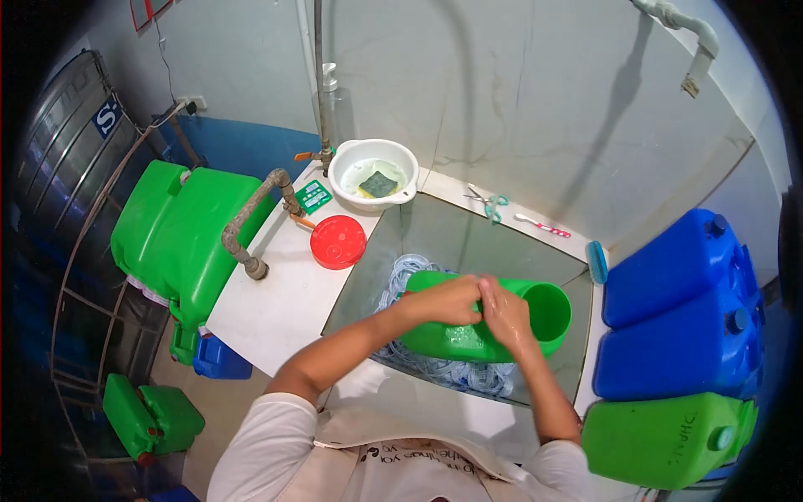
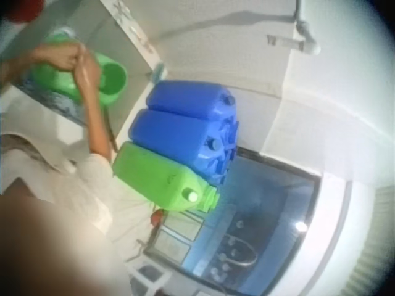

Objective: The person washes a green plastic container with a red lid at a sink. They scrub the exterior and interior with a sponge, rinse it under running water, and place it on a nearby rack. The person repeats this process with a second green container.

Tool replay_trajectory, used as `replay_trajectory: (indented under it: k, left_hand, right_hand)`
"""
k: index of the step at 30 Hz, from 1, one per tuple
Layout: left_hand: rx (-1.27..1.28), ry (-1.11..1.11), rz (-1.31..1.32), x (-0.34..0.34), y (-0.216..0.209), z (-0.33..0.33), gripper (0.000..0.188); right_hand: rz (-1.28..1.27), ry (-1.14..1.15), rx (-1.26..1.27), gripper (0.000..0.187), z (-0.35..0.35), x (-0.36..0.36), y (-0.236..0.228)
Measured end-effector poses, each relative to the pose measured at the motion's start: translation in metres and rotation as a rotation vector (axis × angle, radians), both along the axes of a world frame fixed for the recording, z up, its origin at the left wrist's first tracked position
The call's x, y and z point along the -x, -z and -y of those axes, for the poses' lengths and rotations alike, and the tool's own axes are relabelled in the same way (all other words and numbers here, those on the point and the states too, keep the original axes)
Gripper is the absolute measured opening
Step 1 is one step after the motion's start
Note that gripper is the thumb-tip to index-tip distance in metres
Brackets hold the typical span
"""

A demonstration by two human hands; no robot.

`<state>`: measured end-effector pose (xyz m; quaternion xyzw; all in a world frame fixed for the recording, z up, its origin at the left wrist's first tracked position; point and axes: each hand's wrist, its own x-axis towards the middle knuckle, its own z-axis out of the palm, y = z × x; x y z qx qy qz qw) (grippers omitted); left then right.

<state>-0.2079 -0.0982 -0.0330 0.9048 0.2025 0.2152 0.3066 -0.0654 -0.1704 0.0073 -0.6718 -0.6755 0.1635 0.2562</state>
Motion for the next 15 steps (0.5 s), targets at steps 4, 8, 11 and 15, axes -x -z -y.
replay_trajectory:
  k: [4, 8, 11, 15]
  left_hand:
    - [-0.209, -0.482, -0.148, 0.097, -0.017, -0.048, 0.046]
    - [-0.185, -0.756, -0.572, 0.178, 0.019, -0.085, 0.090]
    - [-0.215, -0.829, -0.660, 0.183, 0.046, -0.093, 0.108]
    - [0.031, -0.881, -0.738, 0.169, 0.035, -0.097, 0.101]
  right_hand:
    - [0.230, 0.043, 0.123, 0.036, 0.039, -0.021, 0.018]
    - [0.270, 0.010, 0.288, 0.027, 0.060, -0.052, 0.018]
    - [0.200, -0.119, 0.488, 0.024, 0.056, -0.084, 0.019]
    - [0.286, -0.303, 0.563, 0.021, 0.011, -0.113, 0.018]
